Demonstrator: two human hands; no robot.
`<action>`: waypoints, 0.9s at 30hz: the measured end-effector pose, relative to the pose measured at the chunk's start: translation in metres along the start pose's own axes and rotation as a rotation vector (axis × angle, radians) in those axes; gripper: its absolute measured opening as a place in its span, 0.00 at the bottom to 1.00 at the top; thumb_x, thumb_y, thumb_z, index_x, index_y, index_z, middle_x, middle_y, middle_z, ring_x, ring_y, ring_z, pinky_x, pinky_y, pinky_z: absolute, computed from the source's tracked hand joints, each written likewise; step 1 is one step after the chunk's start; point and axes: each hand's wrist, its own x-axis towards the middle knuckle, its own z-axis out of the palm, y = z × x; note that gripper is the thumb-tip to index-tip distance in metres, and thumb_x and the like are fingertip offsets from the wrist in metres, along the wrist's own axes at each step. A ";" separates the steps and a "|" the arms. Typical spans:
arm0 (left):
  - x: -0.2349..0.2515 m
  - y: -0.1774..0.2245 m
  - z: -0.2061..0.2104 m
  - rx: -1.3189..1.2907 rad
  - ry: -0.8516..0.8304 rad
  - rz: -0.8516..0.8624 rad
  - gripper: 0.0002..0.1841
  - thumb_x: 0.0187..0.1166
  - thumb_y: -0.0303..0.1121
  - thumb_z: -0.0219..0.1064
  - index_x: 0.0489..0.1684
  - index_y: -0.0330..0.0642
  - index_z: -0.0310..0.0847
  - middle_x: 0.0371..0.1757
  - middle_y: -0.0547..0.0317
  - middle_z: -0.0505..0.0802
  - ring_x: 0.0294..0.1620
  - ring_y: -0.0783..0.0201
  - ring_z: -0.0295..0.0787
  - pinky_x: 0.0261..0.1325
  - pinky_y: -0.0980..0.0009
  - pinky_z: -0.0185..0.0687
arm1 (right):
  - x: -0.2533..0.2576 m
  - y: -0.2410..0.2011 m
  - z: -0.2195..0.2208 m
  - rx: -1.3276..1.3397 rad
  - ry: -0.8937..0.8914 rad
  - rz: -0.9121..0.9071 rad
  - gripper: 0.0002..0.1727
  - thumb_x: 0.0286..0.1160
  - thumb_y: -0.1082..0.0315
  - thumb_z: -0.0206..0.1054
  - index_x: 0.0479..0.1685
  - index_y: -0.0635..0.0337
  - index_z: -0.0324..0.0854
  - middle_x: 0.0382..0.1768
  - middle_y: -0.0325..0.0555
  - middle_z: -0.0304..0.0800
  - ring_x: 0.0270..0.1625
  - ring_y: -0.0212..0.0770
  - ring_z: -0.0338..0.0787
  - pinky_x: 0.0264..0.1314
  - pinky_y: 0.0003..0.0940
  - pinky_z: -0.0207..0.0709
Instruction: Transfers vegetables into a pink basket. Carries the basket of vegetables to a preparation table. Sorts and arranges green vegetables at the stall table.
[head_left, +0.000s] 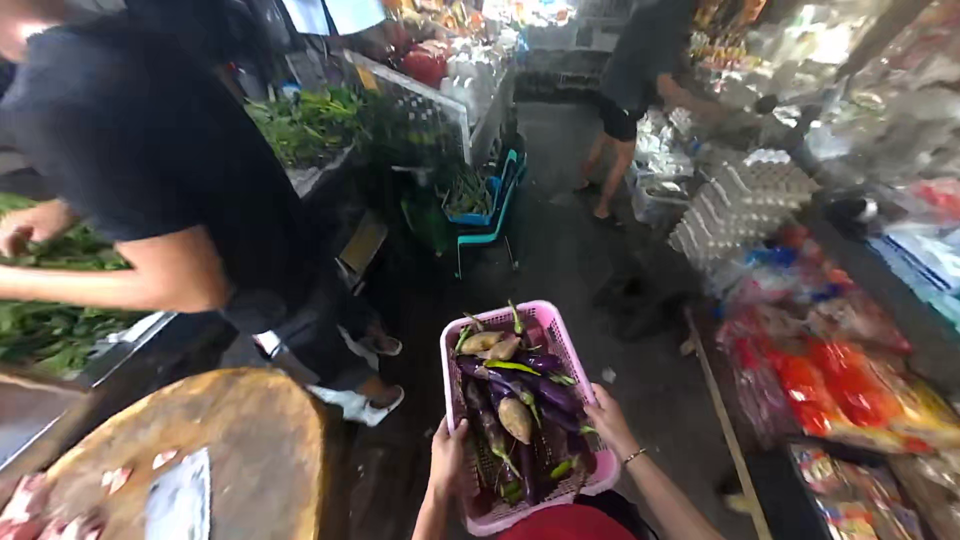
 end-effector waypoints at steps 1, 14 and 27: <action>0.034 0.014 0.006 -0.002 0.036 -0.007 0.19 0.86 0.28 0.61 0.72 0.30 0.75 0.56 0.41 0.90 0.51 0.59 0.89 0.58 0.58 0.84 | 0.042 -0.023 0.001 -0.015 -0.036 -0.018 0.28 0.81 0.76 0.59 0.83 0.65 0.67 0.69 0.66 0.82 0.68 0.56 0.85 0.72 0.54 0.77; 0.430 0.205 0.000 0.127 0.288 -0.023 0.19 0.86 0.33 0.63 0.68 0.29 0.76 0.45 0.43 0.88 0.39 0.58 0.84 0.46 0.57 0.83 | 0.480 -0.257 0.107 -0.002 -0.241 -0.086 0.23 0.83 0.75 0.60 0.76 0.69 0.71 0.65 0.66 0.84 0.66 0.56 0.86 0.72 0.52 0.77; 0.842 0.377 0.137 0.100 -0.022 -0.010 0.19 0.88 0.32 0.61 0.71 0.30 0.75 0.52 0.44 0.89 0.46 0.63 0.87 0.54 0.62 0.84 | 0.832 -0.418 0.005 -0.083 -0.229 -0.023 0.22 0.87 0.67 0.61 0.74 0.70 0.75 0.63 0.65 0.86 0.61 0.54 0.89 0.68 0.50 0.82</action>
